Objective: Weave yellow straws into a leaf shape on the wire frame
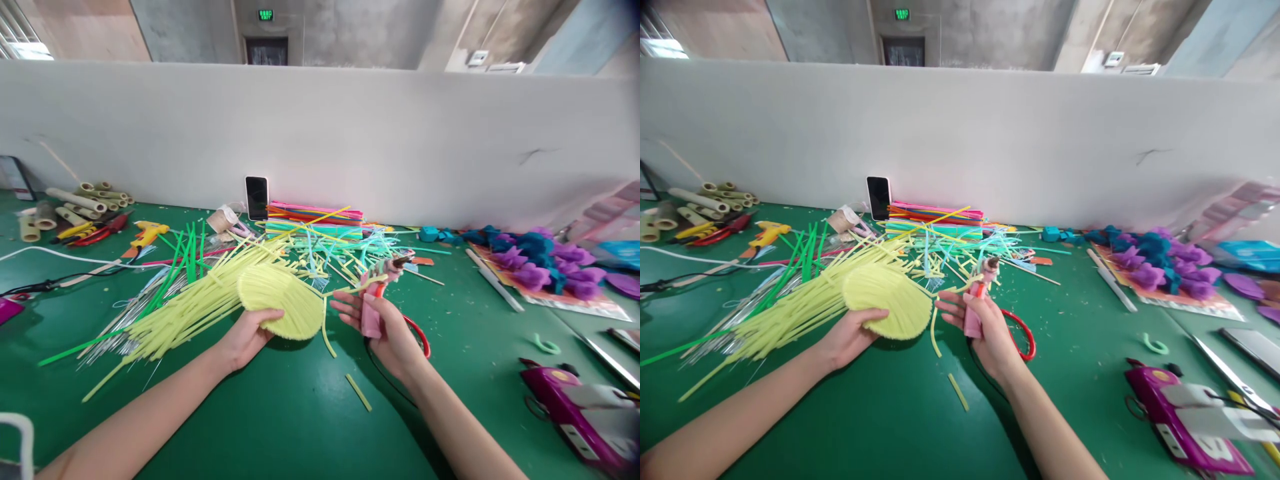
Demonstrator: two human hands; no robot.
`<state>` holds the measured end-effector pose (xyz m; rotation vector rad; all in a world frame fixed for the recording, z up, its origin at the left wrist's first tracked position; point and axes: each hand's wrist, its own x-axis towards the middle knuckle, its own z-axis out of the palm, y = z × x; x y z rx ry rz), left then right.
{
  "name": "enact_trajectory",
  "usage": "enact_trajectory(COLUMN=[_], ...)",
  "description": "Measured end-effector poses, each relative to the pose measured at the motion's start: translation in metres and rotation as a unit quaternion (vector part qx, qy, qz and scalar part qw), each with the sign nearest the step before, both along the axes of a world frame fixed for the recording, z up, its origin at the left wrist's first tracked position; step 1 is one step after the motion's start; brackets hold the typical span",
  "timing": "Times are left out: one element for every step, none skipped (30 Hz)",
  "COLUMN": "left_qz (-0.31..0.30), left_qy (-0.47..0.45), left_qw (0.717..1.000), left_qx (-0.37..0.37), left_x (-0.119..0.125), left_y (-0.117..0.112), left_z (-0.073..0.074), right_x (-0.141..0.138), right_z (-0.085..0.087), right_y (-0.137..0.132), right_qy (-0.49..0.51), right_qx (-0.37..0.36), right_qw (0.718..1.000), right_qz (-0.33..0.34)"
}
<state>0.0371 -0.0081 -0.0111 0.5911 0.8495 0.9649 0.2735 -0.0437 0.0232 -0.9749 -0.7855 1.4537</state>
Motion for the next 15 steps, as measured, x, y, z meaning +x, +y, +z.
enact_trajectory(left_qz=[-0.009,-0.016,-0.022,-0.028,-0.034,-0.039,-0.042,-0.045,-0.044,-0.042,-0.041,-0.040,-0.042,-0.044,-0.047], left_qy=[-0.007,-0.016,-0.029,-0.042,-0.056,-0.068,-0.077,-0.082,-0.083,-0.081,-0.077,-0.072,-0.068,-0.064,-0.062], left_qw=[1.000,1.000,0.999,0.999,0.998,0.997,0.996,0.996,0.995,0.996,0.996,0.996,0.997,0.997,0.997], left_qx=[-0.002,-0.005,-0.007,-0.010,-0.012,-0.014,-0.016,-0.018,-0.020,-0.022,-0.024,-0.023,-0.021,-0.016,-0.011], left_x=[-0.001,-0.002,-0.003,-0.004,-0.004,-0.004,-0.005,-0.004,-0.004,-0.004,-0.003,-0.003,-0.003,-0.003,-0.003], left_y=[0.000,0.000,-0.001,-0.002,-0.002,-0.003,-0.004,-0.004,-0.005,-0.005,-0.005,-0.005,-0.005,-0.005,-0.005], left_z=[0.000,0.000,0.001,0.002,0.004,0.005,0.007,0.008,0.010,0.010,0.011,0.011,0.010,0.009,0.008], right_x=[-0.002,-0.004,-0.004,-0.004,-0.004,-0.003,-0.002,-0.001,-0.001,0.000,0.000,-0.001,-0.001,-0.001,-0.001], right_z=[-0.001,-0.002,-0.003,-0.004,-0.005,-0.006,-0.007,-0.007,-0.008,-0.009,-0.009,-0.010,-0.010,-0.010,-0.011], right_y=[0.000,0.000,0.000,0.000,0.001,0.001,0.001,0.002,0.002,0.002,0.003,0.003,0.003,0.003,0.003], right_qy=[0.001,0.003,0.004,0.006,0.010,0.014,0.018,0.020,0.019,0.016,0.011,0.006,0.002,-0.004,-0.011], right_qx=[0.010,0.020,0.029,0.035,0.038,0.039,0.040,0.040,0.040,0.039,0.038,0.037,0.037,0.035,0.035], right_qw=[1.000,1.000,0.999,0.999,0.999,0.999,0.999,0.999,0.999,0.999,0.999,0.999,0.999,0.999,0.999], right_qz=[0.008,0.013,0.016,0.016,0.015,0.013,0.011,0.009,0.006,0.004,0.002,0.000,-0.002,-0.005,-0.009])
